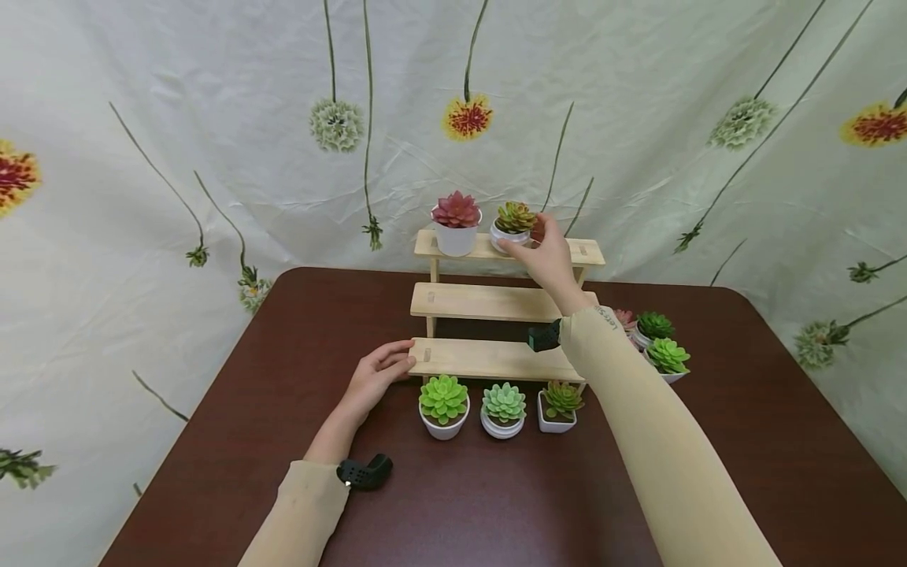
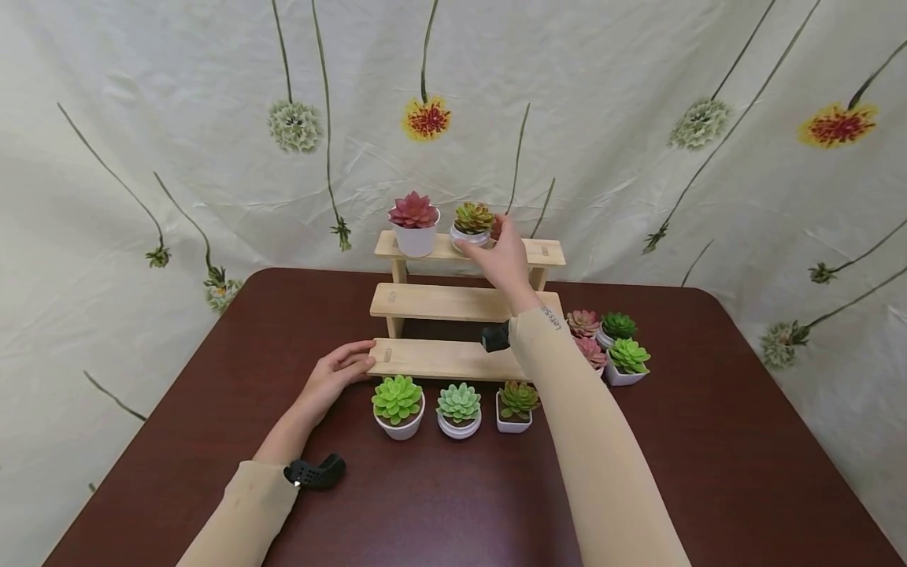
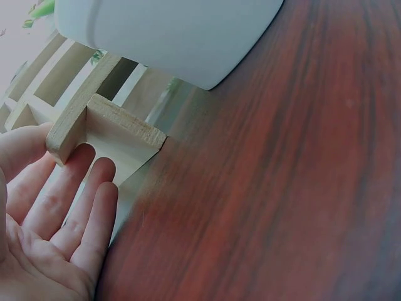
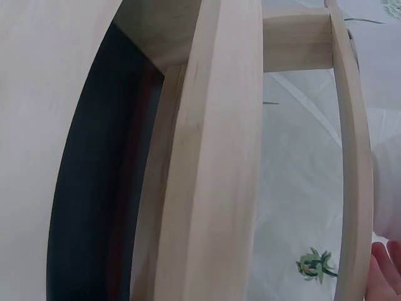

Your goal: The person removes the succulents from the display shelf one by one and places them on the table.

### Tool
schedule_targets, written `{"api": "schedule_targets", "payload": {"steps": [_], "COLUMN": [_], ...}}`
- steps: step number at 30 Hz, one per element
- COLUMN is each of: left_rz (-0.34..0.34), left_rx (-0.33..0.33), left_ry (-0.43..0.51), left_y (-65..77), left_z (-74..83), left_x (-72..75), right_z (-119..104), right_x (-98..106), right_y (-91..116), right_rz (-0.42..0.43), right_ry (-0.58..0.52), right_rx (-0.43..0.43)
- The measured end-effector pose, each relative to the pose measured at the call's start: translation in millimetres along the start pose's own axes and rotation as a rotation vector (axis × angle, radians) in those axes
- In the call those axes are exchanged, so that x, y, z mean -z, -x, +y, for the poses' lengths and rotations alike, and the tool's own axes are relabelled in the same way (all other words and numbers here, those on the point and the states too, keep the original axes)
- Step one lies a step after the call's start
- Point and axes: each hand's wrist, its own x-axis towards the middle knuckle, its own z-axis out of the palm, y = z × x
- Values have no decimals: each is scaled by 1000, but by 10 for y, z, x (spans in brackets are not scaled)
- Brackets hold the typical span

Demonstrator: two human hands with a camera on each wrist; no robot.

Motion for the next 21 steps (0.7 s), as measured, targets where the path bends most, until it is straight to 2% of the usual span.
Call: {"api": "schedule_targets", "payload": {"steps": [6,15,21], "left_rz": [-5,-1,1], "left_rx": [-7,-17,-1], "left_ry": [10,11,9], "left_y": [1,5,6], "left_z": [-8,0,1], "left_x": [2,0,3], "right_z": [10,16,73], "right_x": [-70,-74,-60], "right_y": [-46,-15,-29], "right_rz": [20,62,87], "right_ry": [-15,28,27], "right_rx": [-49,-16,-28]}}
